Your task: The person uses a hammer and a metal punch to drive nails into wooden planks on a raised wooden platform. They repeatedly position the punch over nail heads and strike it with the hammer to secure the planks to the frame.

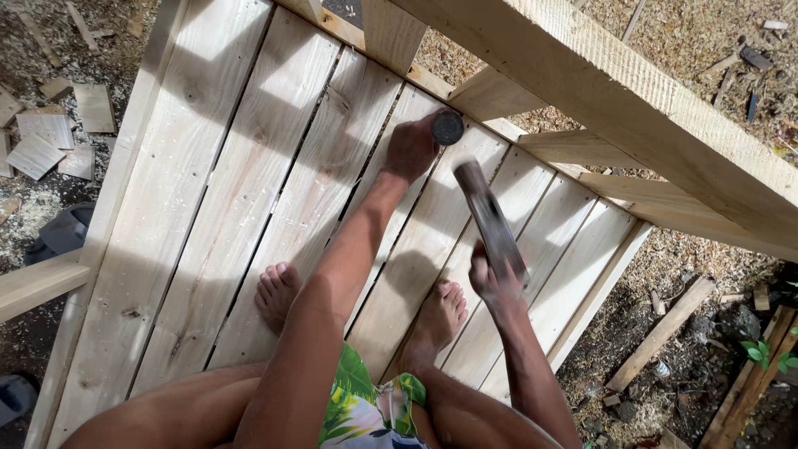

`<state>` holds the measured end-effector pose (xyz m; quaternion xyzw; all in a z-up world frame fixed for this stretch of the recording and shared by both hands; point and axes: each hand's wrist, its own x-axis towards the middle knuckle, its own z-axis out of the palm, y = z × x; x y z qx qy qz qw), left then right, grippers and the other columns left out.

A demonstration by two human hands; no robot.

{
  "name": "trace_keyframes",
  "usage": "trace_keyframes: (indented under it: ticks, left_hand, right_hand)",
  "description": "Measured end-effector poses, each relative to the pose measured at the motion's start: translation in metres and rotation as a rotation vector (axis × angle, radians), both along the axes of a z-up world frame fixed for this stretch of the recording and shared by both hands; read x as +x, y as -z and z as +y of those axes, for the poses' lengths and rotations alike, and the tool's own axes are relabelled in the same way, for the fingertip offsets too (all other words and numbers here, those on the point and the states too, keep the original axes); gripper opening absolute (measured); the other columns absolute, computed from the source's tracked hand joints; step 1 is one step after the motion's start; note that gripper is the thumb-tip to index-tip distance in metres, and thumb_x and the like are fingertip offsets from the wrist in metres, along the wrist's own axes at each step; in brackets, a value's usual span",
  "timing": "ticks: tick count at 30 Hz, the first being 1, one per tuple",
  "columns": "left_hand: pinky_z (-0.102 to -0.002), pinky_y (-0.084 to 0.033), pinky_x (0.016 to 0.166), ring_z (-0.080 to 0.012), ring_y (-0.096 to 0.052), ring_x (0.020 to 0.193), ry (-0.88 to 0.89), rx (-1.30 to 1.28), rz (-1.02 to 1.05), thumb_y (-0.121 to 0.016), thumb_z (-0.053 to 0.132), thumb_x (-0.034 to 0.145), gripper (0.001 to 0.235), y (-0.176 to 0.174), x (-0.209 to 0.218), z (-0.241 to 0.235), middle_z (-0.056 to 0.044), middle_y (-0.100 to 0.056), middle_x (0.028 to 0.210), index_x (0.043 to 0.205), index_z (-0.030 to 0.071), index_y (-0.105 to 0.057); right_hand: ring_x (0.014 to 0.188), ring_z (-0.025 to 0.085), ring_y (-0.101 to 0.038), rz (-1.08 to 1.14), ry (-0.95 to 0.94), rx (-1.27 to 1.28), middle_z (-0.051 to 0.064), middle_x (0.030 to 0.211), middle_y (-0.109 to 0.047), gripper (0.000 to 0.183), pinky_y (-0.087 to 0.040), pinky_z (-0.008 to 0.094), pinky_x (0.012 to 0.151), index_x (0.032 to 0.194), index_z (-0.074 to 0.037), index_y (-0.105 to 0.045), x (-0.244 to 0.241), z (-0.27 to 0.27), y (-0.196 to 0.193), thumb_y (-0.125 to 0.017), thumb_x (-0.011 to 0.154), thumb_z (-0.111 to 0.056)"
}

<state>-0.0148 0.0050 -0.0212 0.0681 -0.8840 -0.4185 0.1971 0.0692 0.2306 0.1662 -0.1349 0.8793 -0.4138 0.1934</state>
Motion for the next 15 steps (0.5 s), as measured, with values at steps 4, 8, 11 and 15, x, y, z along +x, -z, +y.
trace_keyframes:
  ticks: [4,8,11,15]
  left_hand:
    - [-0.047,-0.06,0.07,-0.0384,-0.073,0.077,0.024,0.018,-0.022,-0.063,0.001,0.088,0.036,-0.017,-0.012,-0.014,-0.018,-0.074,0.089,0.122,0.012,-0.067]
    - [-0.046,-0.06,0.07,-0.0381,-0.074,0.08,-0.019,0.073,-0.137,-0.06,0.004,0.094,0.035,-0.02,0.01,-0.005,-0.018,-0.074,0.091,0.125,0.017,-0.069]
    - [-0.043,-0.06,0.074,-0.0364,-0.074,0.09,-0.118,0.176,-0.039,-0.06,0.018,0.103,0.018,-0.022,0.008,-0.008,-0.016,-0.076,0.101,0.119,0.018,-0.067]
    - [-0.043,-0.059,0.078,-0.034,-0.074,0.097,-0.173,0.295,-0.094,-0.057,0.031,0.105,0.022,-0.023,0.008,-0.001,-0.014,-0.076,0.104,0.118,0.016,-0.067]
  right_hand:
    - [0.047,0.023,-0.054,-0.02,0.126,0.301,0.015,0.056,-0.054,0.025,-0.047,0.041,0.053,0.092,0.0,-0.068,-0.014,-0.001,0.026,-0.068,0.098,-0.024]
    - [0.054,0.015,-0.051,0.134,0.193,0.025,0.008,0.061,-0.054,0.027,-0.047,0.035,0.054,0.095,0.001,-0.066,0.021,0.043,0.045,-0.065,0.101,-0.025]
    - [0.055,0.009,-0.051,0.052,0.228,-0.002,0.001,0.059,-0.053,0.034,-0.043,0.031,0.051,0.087,0.0,-0.064,0.018,0.061,0.058,-0.063,0.104,-0.029]
    - [0.053,0.006,-0.046,-0.063,0.302,-0.03,-0.002,0.058,-0.051,0.042,-0.038,0.029,0.047,0.081,0.001,-0.059,0.016,0.059,0.057,-0.063,0.107,-0.033]
